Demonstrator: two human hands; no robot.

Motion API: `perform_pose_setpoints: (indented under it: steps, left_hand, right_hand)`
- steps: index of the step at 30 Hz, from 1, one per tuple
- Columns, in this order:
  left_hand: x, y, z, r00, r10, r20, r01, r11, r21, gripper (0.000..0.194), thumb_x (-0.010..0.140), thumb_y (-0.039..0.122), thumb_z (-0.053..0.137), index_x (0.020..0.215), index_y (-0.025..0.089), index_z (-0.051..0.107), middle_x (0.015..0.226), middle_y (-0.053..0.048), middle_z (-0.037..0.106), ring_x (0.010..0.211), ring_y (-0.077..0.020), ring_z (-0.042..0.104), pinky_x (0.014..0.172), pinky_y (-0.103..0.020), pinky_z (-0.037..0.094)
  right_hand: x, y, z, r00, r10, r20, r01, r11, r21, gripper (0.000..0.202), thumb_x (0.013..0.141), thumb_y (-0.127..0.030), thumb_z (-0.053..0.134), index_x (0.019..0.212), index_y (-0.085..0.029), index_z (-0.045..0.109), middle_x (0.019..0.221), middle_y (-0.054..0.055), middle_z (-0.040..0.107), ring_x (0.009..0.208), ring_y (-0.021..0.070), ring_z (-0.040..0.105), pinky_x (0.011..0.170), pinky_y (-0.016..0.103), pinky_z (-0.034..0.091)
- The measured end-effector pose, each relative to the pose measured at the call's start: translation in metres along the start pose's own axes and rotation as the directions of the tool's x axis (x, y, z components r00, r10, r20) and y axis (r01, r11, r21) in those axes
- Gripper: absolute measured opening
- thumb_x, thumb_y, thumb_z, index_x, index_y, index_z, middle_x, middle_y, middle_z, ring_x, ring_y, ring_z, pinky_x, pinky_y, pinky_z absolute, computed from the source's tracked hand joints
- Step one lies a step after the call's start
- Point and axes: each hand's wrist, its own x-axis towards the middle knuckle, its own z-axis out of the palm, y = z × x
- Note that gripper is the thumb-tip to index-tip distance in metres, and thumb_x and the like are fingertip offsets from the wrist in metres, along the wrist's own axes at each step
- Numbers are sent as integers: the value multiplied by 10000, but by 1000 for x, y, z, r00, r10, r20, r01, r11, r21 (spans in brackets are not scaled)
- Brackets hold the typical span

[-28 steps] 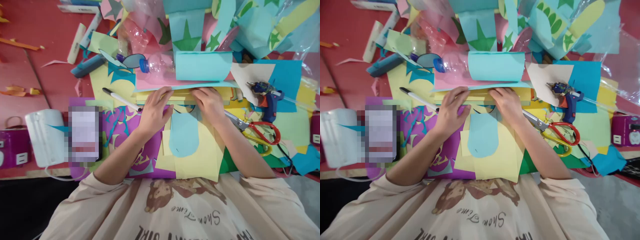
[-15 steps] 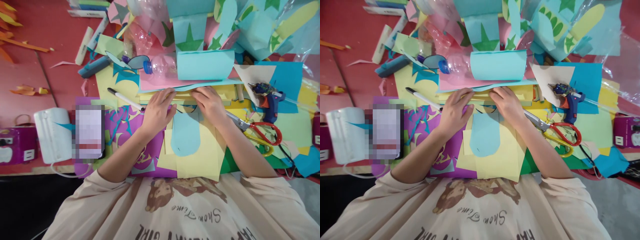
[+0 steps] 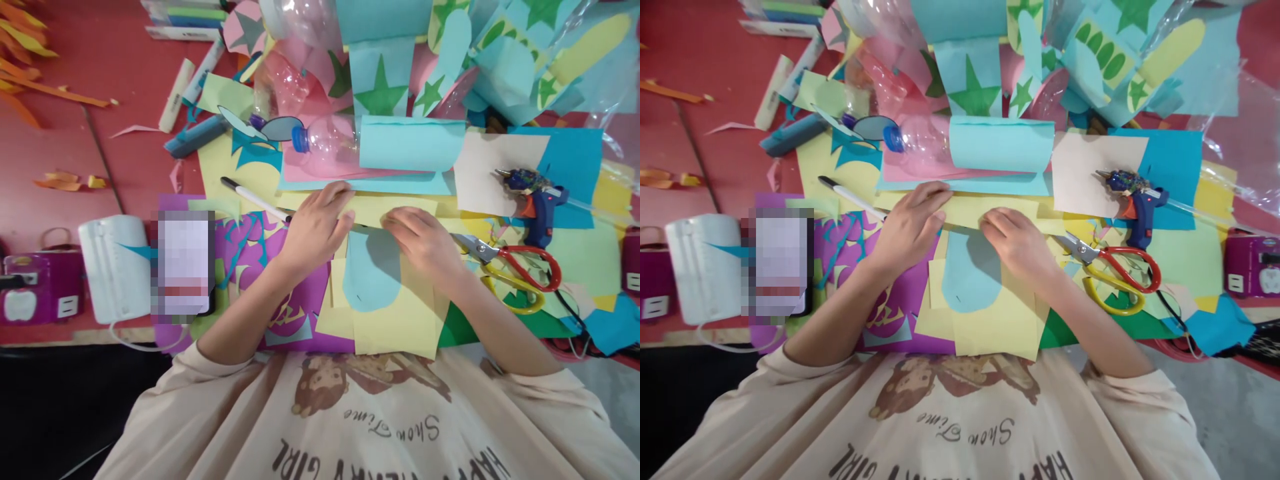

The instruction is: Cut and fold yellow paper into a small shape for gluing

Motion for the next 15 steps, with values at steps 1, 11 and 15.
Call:
perform_pose_setpoints:
  steps: [1, 11, 15]
  left_hand:
    - [0, 0, -4, 999, -13, 41, 14, 1000, -27, 546, 978, 418, 208, 1214, 109, 592, 1304, -160, 574, 1154, -265, 583, 986, -390, 467]
    - [-19, 1, -44, 986, -59, 159, 76, 991, -106, 452, 961, 447, 382, 1257, 182, 599, 1358, -95, 594, 1275, -248, 543, 1096, -427, 429]
    - [-43, 0, -49, 978, -31, 205, 58, 990, -125, 462, 969, 479, 385, 1248, 185, 607, 1288, -84, 651, 1222, -237, 591, 1055, -407, 475]
  right_hand:
    - [-5, -4, -3, 1000, 0, 13, 0, 1000, -13, 291, 954, -94, 397, 1031, -103, 677, 1027, 140, 702, 1014, 233, 646, 904, 383, 558]
    - [-56, -45, -42, 986, 73, 150, -91, 989, 115, 269, 901, -77, 477, 1009, -161, 709, 1026, 108, 749, 961, 238, 713, 824, 405, 631]
    - [-67, -59, -65, 947, 73, 313, -169, 941, 293, 281, 900, -138, 455, 955, -251, 705, 933, 48, 771, 817, 217, 738, 699, 351, 652]
